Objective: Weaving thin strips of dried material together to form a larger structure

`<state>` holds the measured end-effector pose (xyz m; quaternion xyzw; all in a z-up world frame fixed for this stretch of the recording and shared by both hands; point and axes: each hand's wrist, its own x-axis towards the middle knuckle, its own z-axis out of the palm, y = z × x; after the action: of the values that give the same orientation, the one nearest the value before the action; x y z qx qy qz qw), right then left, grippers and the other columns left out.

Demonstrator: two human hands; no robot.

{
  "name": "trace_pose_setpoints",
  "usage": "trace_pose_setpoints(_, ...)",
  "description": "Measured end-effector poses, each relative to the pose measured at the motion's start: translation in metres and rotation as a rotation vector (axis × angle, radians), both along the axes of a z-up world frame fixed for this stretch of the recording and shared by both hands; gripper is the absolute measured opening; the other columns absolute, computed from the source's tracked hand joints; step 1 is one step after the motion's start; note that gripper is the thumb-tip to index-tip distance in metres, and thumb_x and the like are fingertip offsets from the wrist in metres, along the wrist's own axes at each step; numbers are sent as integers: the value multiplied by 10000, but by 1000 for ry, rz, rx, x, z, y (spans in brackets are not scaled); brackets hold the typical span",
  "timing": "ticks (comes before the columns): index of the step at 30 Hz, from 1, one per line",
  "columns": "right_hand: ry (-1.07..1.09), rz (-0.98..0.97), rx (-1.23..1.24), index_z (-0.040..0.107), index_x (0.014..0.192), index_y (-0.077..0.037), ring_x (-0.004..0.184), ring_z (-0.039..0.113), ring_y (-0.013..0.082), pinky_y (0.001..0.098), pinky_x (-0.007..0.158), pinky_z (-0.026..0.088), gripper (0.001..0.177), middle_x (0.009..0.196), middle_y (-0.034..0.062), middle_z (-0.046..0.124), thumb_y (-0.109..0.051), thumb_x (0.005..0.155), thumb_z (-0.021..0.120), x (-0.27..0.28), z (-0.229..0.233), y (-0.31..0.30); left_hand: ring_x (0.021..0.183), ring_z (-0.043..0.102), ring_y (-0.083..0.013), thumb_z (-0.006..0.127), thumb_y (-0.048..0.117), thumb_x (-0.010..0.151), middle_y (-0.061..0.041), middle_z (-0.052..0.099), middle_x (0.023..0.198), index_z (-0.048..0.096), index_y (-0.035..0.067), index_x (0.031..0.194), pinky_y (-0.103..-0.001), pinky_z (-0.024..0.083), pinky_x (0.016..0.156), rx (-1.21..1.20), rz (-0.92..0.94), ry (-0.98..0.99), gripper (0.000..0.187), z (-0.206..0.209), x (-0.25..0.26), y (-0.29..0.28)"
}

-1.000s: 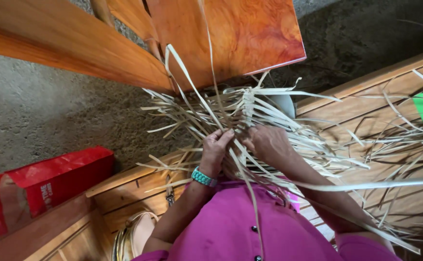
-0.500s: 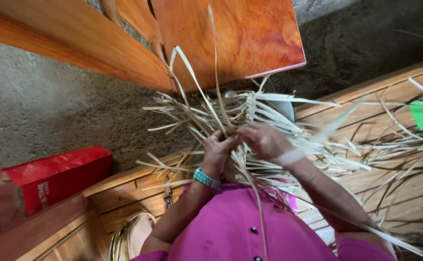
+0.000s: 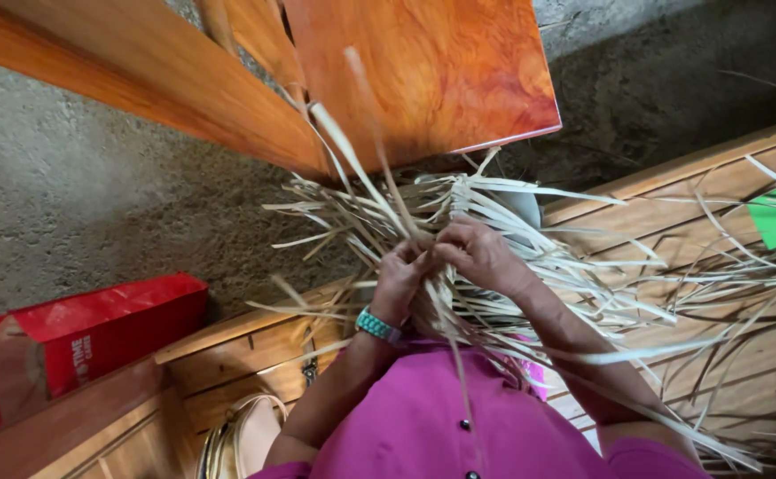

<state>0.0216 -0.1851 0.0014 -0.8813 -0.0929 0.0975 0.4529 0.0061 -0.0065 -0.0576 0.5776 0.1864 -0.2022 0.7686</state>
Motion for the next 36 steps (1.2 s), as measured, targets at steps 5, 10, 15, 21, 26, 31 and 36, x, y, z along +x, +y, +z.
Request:
trace_pose_setpoints(5, -85, 212, 57, 701, 916, -142, 826, 677, 403, 455, 730, 586, 128, 916, 105, 620, -250, 858, 739, -13, 42, 34, 783, 613, -135, 743, 167, 922, -111, 669, 784, 698, 19, 951, -295, 535, 710, 28, 20, -41, 157, -21, -8, -4)
trace_pose_setpoints(10, -22, 647, 319, 646, 1034, -5, 904, 638, 380, 453, 803, 552, 218, 1022, 188, 612, -167, 1010, 502, -30, 147, 99, 585, 576, -112, 815, 262, 827, -85, 681, 729, 702, 0, 911, -245, 457, 506, 76, -60, 46, 297, 5, 3, 1)
trace_pose_setpoints(15, 1240, 337, 551, 563, 1501, -198, 358, 174, 47, 242, 307, 130, 1069, 482, -87, 331, -798, 627, 425, 6, 218, 78, 615, 583, -165, 763, 423, 829, -118, 690, 771, 716, -32, 923, -291, 441, 533, 136, -119, 79, 467, -34, 8, 23)
trace_pose_setpoints(21, -450, 259, -138, 715, 953, -319, 913, 682, 164, 280, 821, 549, 57, 1004, -100, 711, -340, 900, 723, 19, 27, -7, 958, 652, -352, 517, 787, 957, -251, 703, 969, 753, -106, 1011, -495, 492, 877, 209, -223, 81, 925, -43, 4, 51)
trace_pose_setpoints(26, -327, 176, -355, 659, 1242, -228, 1035, 639, 226, 345, 843, 570, 472, 1134, -30, 659, -226, 790, 794, 3, 21, -17, 971, 759, -228, 547, 406, 1032, -79, 792, 960, 779, 162, 1083, -325, 576, 911, 913, -751, -205, 340, 91, -8, 70)
trace_pose_setpoints(31, -377, 216, -308, 641, 1281, -148, 1071, 643, 294, 393, 876, 566, 466, 1151, 55, 675, -143, 821, 717, 0, 26, -18, 813, 715, -225, 556, 158, 1015, -116, 749, 806, 759, 78, 1031, -366, 577, 816, 191, -665, -323, 218, 162, -15, 77)
trace_pose_setpoints(36, -403, 239, -289, 627, 1302, -91, 1051, 645, 352, 460, 884, 559, 580, 1163, 115, 688, -168, 754, 800, -6, 21, -21, 1253, 582, -326, 448, 70, 1027, -247, 624, 1332, 511, 0, 1370, -492, 434, 1096, -145, -41, -599, 356, 137, -10, 52)
